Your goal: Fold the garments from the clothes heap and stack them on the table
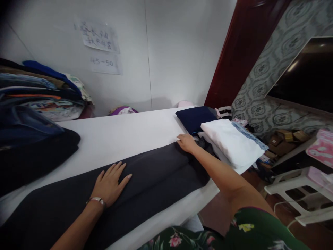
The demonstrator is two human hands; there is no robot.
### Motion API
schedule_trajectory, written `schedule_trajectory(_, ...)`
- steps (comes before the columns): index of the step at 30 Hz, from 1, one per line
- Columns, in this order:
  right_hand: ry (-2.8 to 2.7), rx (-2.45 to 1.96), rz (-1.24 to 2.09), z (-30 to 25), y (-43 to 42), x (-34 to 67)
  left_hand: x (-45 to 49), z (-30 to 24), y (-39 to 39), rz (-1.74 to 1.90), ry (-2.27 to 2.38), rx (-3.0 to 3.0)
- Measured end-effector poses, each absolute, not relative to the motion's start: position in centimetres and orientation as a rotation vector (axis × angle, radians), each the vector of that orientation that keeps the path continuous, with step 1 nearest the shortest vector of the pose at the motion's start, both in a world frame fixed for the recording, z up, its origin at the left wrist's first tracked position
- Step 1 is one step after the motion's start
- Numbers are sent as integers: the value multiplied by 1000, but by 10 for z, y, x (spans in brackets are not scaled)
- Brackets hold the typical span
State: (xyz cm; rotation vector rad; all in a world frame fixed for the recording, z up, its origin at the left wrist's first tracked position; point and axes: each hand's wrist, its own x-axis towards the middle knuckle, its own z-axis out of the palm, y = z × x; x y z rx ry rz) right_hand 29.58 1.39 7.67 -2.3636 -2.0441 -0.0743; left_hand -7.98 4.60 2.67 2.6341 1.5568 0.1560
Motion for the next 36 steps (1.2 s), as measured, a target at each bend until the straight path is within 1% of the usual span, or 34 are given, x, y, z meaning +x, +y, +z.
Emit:
schedule_trajectory(3,-2230,-2146,97,66,18,272,-80,25,47,192,1550,2635)
schedule_trajectory(6,-2263,-2180,221,45,14,263,-79,26,46,206,1541,2627)
schedule_trajectory(11,-2242,-2216,170,26,9,265,-80,30,44,135,1561,2566)
schedule_trajectory(19,-2318,-2292,5,35,9,270,-100,34,54,-46,1758,2373)
schedule_trajectory(23,-2162,-2452,-67,32,0,287,-100,35,53,-71,1761,2339)
schedule_trajectory(27,-2112,-2485,-36,28,-5,297,-97,36,49,-66,1761,2333)
schedule_trajectory(31,-2100,-2553,124,44,4,285,-96,38,46,-64,1754,2330)
schedule_trajectory(33,-2112,-2488,199,56,9,264,-96,39,46,-64,1751,2332)
schedule_trajectory(36,-2273,-2149,266,65,11,215,-97,38,47,-58,1752,2334)
